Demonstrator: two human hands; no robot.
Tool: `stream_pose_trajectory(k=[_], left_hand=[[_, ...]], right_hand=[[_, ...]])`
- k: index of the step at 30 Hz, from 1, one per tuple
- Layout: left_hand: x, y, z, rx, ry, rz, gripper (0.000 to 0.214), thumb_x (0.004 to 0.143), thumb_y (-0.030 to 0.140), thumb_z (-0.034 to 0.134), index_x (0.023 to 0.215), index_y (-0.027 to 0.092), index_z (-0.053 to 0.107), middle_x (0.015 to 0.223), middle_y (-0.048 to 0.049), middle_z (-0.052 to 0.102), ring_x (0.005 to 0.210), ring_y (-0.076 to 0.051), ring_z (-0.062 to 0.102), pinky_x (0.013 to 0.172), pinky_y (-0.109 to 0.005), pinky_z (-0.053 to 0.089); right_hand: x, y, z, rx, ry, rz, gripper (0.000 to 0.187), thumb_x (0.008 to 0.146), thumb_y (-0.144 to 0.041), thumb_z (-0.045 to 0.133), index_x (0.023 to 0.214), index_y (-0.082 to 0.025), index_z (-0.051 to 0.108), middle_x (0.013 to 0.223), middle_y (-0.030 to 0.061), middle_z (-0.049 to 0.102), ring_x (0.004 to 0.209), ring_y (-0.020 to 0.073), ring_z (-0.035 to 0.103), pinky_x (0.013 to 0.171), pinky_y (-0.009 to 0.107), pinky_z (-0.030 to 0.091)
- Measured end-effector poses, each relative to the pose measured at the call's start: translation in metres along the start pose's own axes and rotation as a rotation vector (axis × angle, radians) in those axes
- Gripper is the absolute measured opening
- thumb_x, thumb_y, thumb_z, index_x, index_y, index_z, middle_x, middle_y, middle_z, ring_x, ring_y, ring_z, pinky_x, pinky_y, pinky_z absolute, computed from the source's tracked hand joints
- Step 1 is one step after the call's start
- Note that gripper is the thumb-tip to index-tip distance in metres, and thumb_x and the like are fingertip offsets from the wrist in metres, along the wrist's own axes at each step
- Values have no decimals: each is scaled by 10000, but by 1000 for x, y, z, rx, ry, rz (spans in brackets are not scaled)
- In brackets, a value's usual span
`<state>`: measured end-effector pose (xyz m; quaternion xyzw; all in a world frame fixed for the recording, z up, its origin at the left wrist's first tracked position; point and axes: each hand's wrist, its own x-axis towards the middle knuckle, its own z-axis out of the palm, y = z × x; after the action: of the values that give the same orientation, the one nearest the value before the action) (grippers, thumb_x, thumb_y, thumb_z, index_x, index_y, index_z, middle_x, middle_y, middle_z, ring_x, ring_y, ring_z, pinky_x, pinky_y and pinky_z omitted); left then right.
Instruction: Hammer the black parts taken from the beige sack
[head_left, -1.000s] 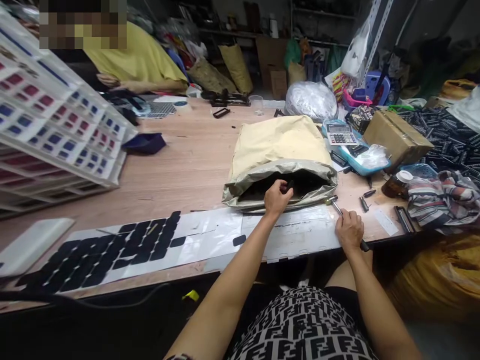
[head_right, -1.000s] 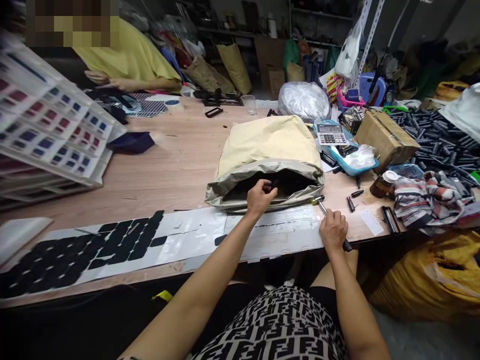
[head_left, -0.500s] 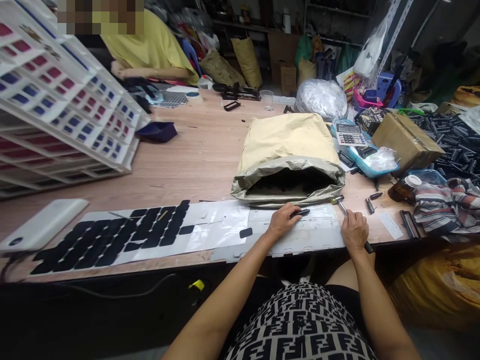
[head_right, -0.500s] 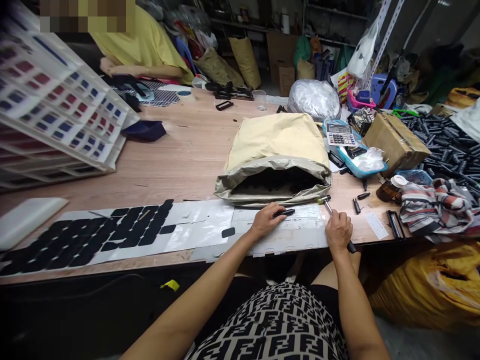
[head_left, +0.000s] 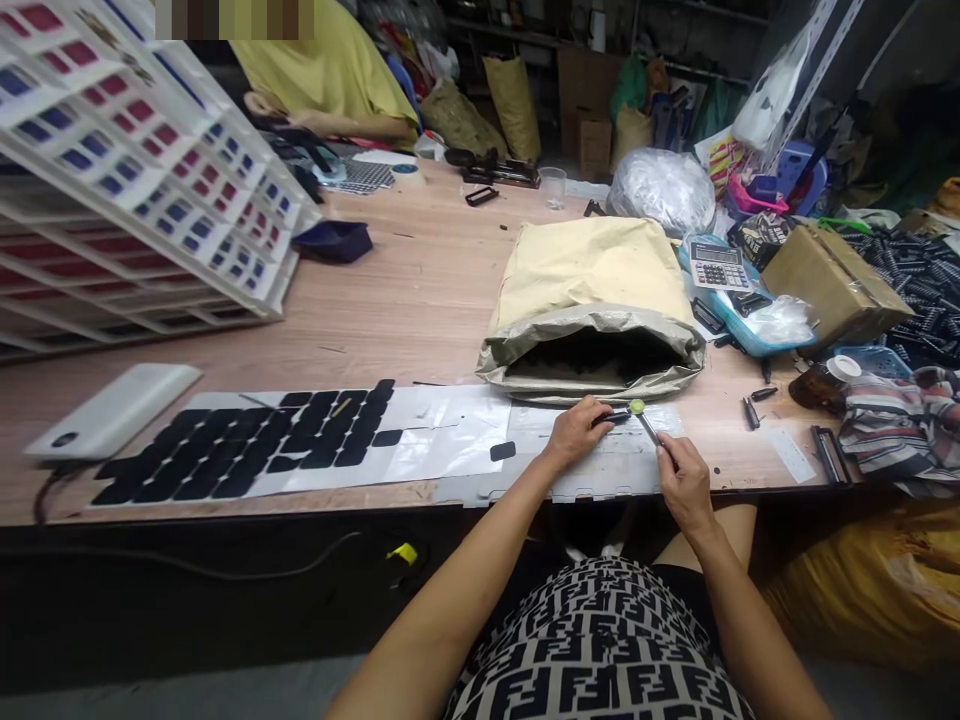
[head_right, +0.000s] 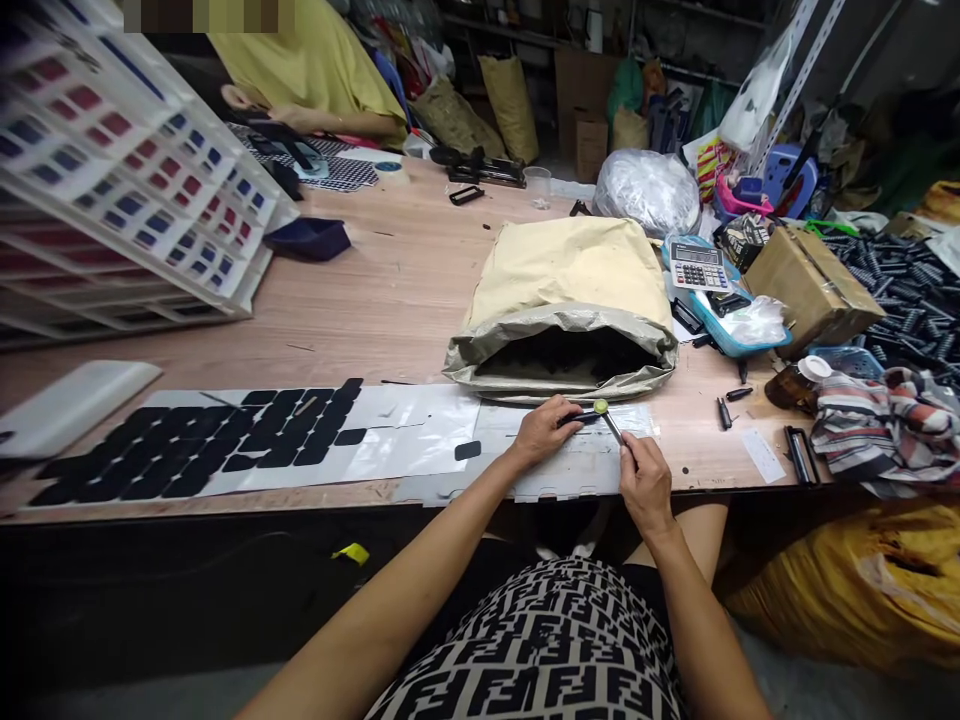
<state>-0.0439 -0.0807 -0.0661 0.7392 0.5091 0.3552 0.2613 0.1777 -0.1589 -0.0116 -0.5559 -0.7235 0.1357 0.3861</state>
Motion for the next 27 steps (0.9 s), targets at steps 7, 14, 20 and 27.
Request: stream_pose_trajectory(k=[7, 14, 20, 27], left_hand=[[1, 3, -1, 0, 4, -22, 195, 874, 247, 695, 1068, 251, 713, 974, 3, 637, 880, -153, 617, 803, -267, 477], [3, 4, -2, -50, 1, -57, 181, 859, 233, 706, 1038, 249, 726, 952, -7, 663, 884, -166, 618, 795, -280, 481], [3, 4, -2, -48, 1, -67, 189, 842, 245, 728, 1031, 240, 726, 1000, -12, 681, 866, -164, 623, 778, -285, 484], [2, 9, -4, 7, -8, -73, 246, 822, 283, 737, 1063, 235, 729, 974, 4, 658, 780, -146, 617, 711, -274, 475]], right_hand=[[1, 4, 7, -61, -24, 8, 313, 988, -279, 462, 1171, -209, 706, 981, 92, 703, 953, 215, 672, 889, 350, 546], [3, -7, 16, -13, -95, 8, 306, 978, -253, 473, 1173, -191, 700, 1004, 92, 707, 971, 207, 671, 912, 331, 532], [6, 9, 9, -62, -54, 38, 305, 973, -251, 473, 1161, -188, 705, 1013, 90, 706, 973, 205, 665, 908, 317, 517], [19, 57, -19, -509, 158, 115, 303, 932, -218, 507, 1121, -171, 739, 919, 93, 674, 890, 233, 577, 809, 333, 451]])
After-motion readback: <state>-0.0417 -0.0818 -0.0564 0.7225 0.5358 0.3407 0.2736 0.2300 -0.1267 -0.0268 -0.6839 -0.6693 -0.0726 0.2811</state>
